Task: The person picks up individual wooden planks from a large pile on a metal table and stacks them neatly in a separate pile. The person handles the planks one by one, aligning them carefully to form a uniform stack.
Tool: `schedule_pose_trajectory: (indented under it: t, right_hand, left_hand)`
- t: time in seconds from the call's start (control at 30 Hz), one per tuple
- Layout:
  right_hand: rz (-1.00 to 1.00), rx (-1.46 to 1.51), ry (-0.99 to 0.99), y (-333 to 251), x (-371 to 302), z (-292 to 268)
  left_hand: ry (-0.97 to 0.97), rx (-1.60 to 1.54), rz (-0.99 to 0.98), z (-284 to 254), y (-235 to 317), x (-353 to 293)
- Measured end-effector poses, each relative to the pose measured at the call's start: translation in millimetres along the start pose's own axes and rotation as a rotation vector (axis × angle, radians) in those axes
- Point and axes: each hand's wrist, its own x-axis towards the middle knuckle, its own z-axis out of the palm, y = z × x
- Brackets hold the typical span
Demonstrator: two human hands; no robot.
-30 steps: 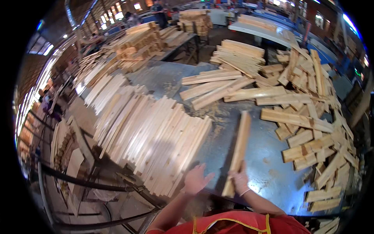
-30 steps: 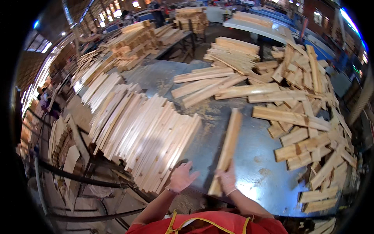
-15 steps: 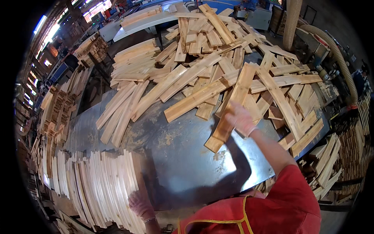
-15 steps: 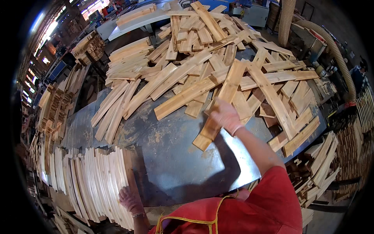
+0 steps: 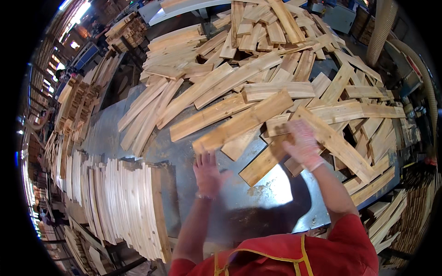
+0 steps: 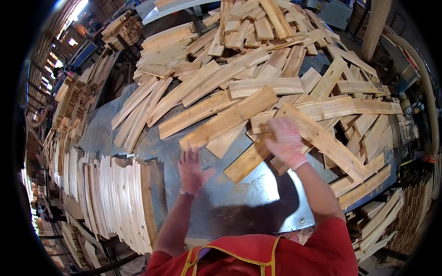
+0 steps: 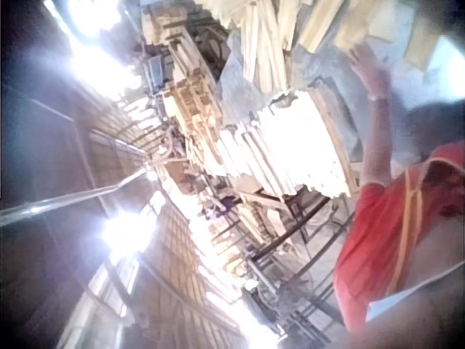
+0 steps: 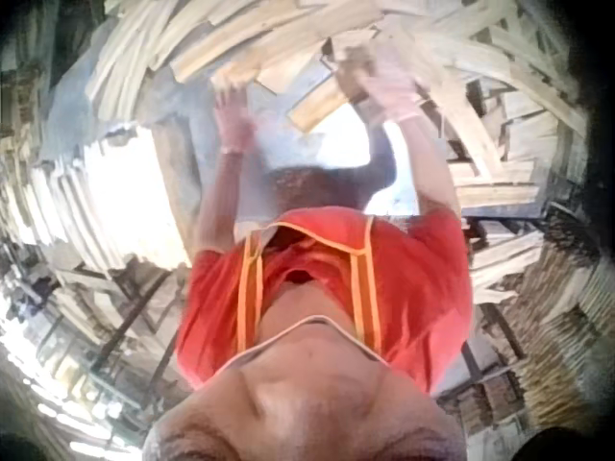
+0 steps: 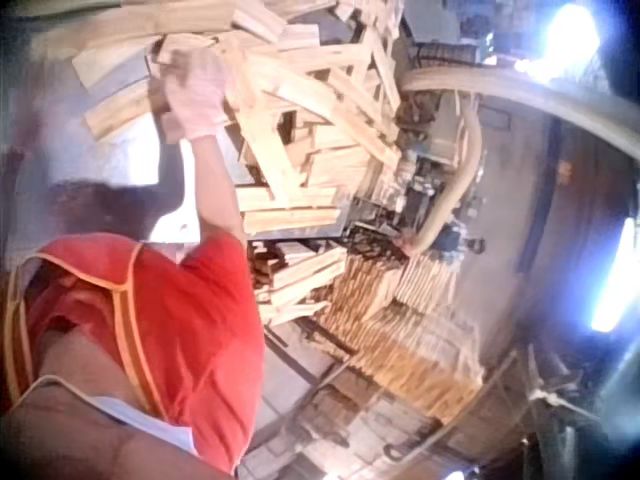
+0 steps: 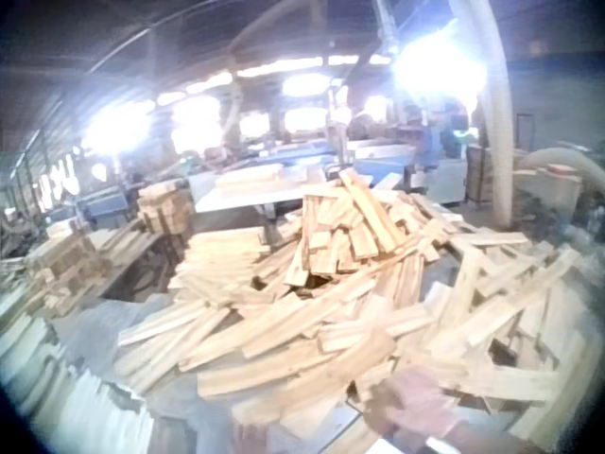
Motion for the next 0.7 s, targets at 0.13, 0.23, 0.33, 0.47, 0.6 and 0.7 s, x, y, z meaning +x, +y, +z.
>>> schedule_pose_trajectory:
  t: [0.13,0.23,0.33,0.47,0.6,0.7]
  right_hand:
    - [0.276,-0.213,-0.065,56,-34,-68]
    - [0.275,-0.305,-0.205,82,-72,-66]
    - [0.320,-0.231,-0.342,66,-87,-55]
    - [0.269,-0.169,-0.416,42,-112,-26]
    - [0.333,0.733,-0.377,-43,-134,-14]
    - [0.321,1.069,-0.340,-104,-122,22]
  left_hand:
    - [-0.223,0.142,-0.060,-34,-27,84]
    - [-0.198,0.223,-0.060,-3,-72,100]
    - [-0.265,0.241,-0.057,8,-94,84]
    - [-0.306,0.297,-0.093,7,-104,31]
    - [-0.445,0.130,-0.174,-31,-111,-47]
    - [-0.419,-0.148,-0.080,-73,-91,-136]
